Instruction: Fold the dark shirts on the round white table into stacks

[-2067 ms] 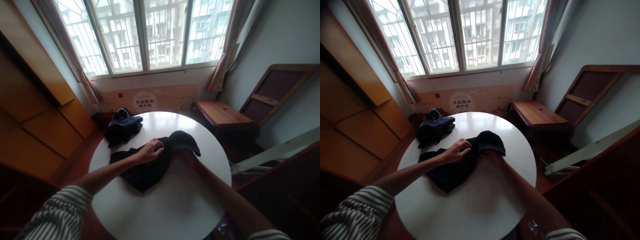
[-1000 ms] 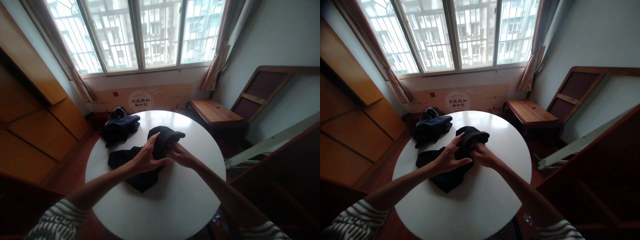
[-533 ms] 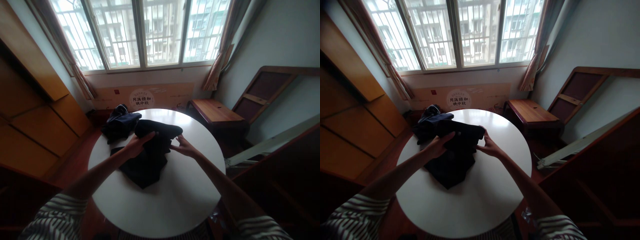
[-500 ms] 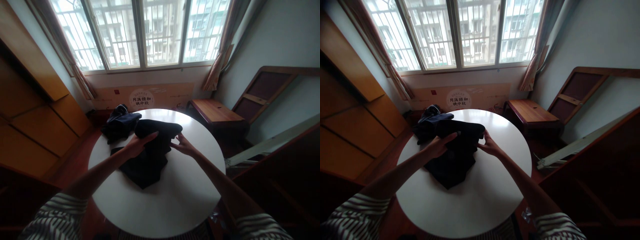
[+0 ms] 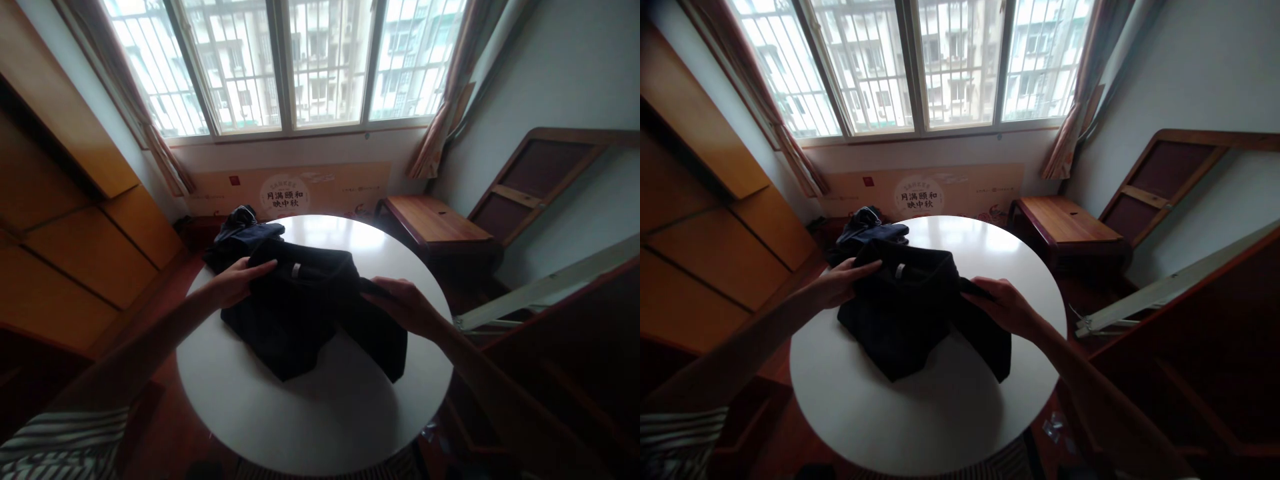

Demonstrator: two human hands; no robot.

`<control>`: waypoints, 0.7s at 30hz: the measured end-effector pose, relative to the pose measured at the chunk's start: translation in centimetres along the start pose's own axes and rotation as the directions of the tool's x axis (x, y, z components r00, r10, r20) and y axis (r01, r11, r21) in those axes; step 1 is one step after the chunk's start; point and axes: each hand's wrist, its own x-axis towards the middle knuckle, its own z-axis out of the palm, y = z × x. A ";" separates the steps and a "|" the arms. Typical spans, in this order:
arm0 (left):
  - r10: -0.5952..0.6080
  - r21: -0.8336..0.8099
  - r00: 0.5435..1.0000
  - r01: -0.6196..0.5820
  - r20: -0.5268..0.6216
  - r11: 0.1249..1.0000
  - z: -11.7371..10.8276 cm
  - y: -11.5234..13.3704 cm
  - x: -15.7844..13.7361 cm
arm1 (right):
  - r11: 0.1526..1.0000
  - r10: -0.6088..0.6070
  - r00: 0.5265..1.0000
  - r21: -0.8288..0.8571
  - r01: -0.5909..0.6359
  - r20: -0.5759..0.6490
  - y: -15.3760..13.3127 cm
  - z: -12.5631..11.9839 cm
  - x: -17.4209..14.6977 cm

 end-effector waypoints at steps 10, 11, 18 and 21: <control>0.039 0.123 0.997 -0.030 -0.068 0.992 3.2 -1.0 1.9 | 0.993 0.017 0.977 0.118 0.008 -0.211 -0.4 2.4 1.5; 0.006 0.105 1.000 -0.004 -0.010 0.995 4.2 -1.6 1.5 | 0.989 0.025 0.976 0.146 0.008 -0.218 -0.4 3.2 1.6; 0.011 0.307 0.987 -0.061 0.162 0.950 6.8 -3.2 -0.5 | 0.950 0.013 0.995 0.313 0.020 -0.103 -1.3 4.8 1.5; -0.092 0.364 0.959 -0.012 0.268 0.931 3.8 -1.4 -0.6 | 0.959 0.028 0.999 0.282 -0.014 -0.045 -1.5 3.2 0.3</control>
